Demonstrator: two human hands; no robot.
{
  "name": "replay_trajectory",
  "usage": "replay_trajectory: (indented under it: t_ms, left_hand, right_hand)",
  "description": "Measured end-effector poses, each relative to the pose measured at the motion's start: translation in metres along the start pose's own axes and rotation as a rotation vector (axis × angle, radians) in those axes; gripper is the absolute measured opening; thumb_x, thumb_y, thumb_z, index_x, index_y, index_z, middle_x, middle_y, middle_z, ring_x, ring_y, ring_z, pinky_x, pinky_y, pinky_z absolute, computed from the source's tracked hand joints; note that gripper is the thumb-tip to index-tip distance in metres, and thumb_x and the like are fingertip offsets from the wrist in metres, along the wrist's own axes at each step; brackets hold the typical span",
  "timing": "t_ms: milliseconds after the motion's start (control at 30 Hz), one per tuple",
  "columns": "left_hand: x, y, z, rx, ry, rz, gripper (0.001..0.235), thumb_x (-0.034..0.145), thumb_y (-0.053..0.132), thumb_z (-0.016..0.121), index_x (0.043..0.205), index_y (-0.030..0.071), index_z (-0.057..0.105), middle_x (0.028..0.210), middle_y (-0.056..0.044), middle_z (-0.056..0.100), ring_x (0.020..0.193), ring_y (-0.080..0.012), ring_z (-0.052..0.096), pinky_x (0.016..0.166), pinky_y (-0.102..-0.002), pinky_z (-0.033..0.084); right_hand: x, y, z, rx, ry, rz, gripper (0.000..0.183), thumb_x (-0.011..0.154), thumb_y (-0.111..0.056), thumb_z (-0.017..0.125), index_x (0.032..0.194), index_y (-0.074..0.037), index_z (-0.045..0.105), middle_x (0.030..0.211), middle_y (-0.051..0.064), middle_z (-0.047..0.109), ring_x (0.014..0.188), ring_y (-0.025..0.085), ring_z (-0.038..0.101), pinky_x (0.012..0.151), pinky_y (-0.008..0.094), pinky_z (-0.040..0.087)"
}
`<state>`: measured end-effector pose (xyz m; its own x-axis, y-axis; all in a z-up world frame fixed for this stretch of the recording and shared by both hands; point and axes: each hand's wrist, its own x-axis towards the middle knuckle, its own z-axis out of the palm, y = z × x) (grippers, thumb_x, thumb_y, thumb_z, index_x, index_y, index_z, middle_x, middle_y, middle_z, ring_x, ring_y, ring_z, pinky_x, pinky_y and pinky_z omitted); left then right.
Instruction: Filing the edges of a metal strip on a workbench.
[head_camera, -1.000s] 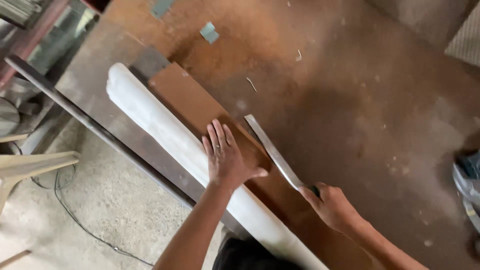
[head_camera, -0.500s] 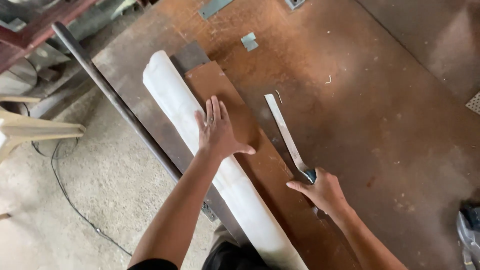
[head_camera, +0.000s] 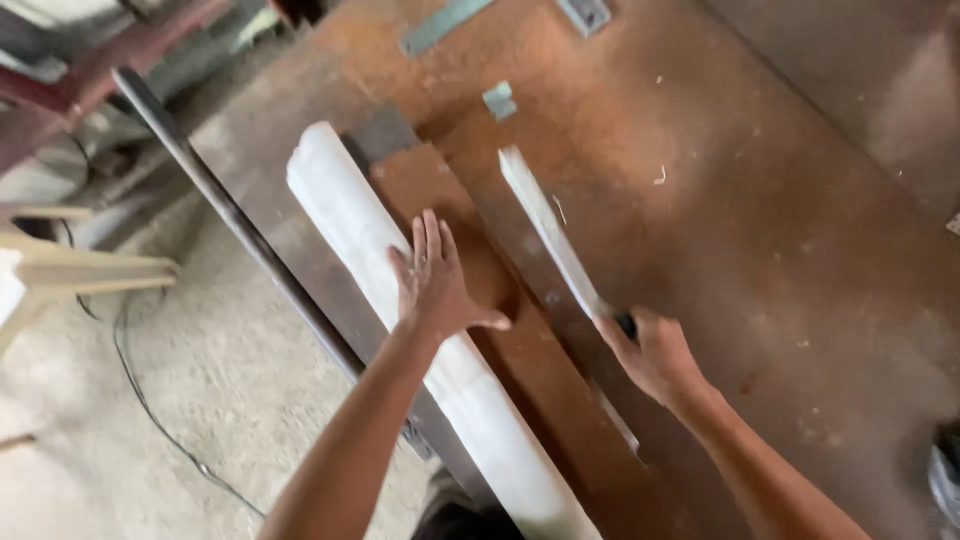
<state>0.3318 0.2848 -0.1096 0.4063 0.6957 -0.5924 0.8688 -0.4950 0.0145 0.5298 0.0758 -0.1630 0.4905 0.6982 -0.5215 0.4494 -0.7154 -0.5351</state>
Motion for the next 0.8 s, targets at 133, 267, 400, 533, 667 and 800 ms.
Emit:
replay_trajectory:
  t_ms: [133,267,400,533,667,800]
  left_hand:
    - [0.004,0.001,0.009,-0.026,0.002,0.024,0.154,0.055,0.076,0.086,0.162,-0.001,0.006,0.172,-0.021,-0.002,0.159,-0.0329,0.000,0.120,-0.072,0.010]
    - [0.005,0.000,0.007,-0.017,-0.025,0.017,0.161,0.050,0.077,0.088,0.162,-0.002,0.005,0.171,-0.022,-0.002,0.159,-0.0341,0.000,0.120,-0.072,0.011]
    - [-0.003,-0.002,-0.001,-0.070,-0.055,0.012,0.158,0.054,0.074,0.089,0.162,-0.002,0.003,0.172,-0.020,-0.006,0.159,-0.0338,-0.003,0.120,-0.073,0.008]
    - [0.004,0.003,-0.001,-0.030,-0.075,0.010,0.157,0.055,0.076,0.087,0.162,-0.001,0.002,0.172,-0.020,-0.007,0.160,-0.0322,-0.005,0.120,-0.072,0.007]
    - [-0.003,-0.001,-0.004,-0.052,-0.085,0.014,0.159,0.052,0.077,0.087,0.162,-0.001,0.003,0.172,-0.020,-0.006,0.160,-0.0334,-0.003,0.120,-0.072,0.008]
    - [0.001,0.001,-0.004,-0.032,-0.081,0.010,0.157,0.054,0.078,0.086,0.162,-0.001,0.004,0.172,-0.021,-0.004,0.160,-0.0332,-0.002,0.121,-0.071,0.010]
  right_hand:
    - [-0.005,-0.059,-0.014,0.352,0.226,-0.313,0.042,0.098,-0.039,0.069,0.069,-0.012,0.055,0.047,0.002,0.042,0.046,0.012,0.046,0.041,0.028,0.036]
    - [0.033,-0.042,0.008,0.058,-0.037,-0.235,0.046,0.102,-0.040,0.067,0.068,-0.011,0.058,0.048,0.004,0.054,0.041,0.018,0.050,0.043,0.029,0.039]
    - [0.050,-0.067,-0.007,-0.014,0.062,-0.245,0.061,0.094,-0.054,0.071,0.066,-0.002,0.055,0.053,0.018,0.053,0.054,0.032,0.062,0.050,0.043,0.042]
    - [0.058,-0.087,0.004,0.263,0.231,-0.350,0.050,0.095,-0.057,0.069,0.075,-0.012,0.060,0.054,0.011,0.048,0.052,0.020,0.055,0.047,0.037,0.041]
    - [0.079,-0.062,0.019,-0.125,-0.167,-0.187,0.059,0.099,-0.053,0.061,0.080,0.002,0.064,0.069,0.027,0.067,0.067,0.040,0.072,0.055,0.046,0.053]
    - [0.073,-0.081,-0.014,0.215,-0.180,-0.030,0.050,0.099,-0.045,0.062,0.070,-0.003,0.059,0.048,0.014,0.056,0.036,0.024,0.058,0.035,0.035,0.047]
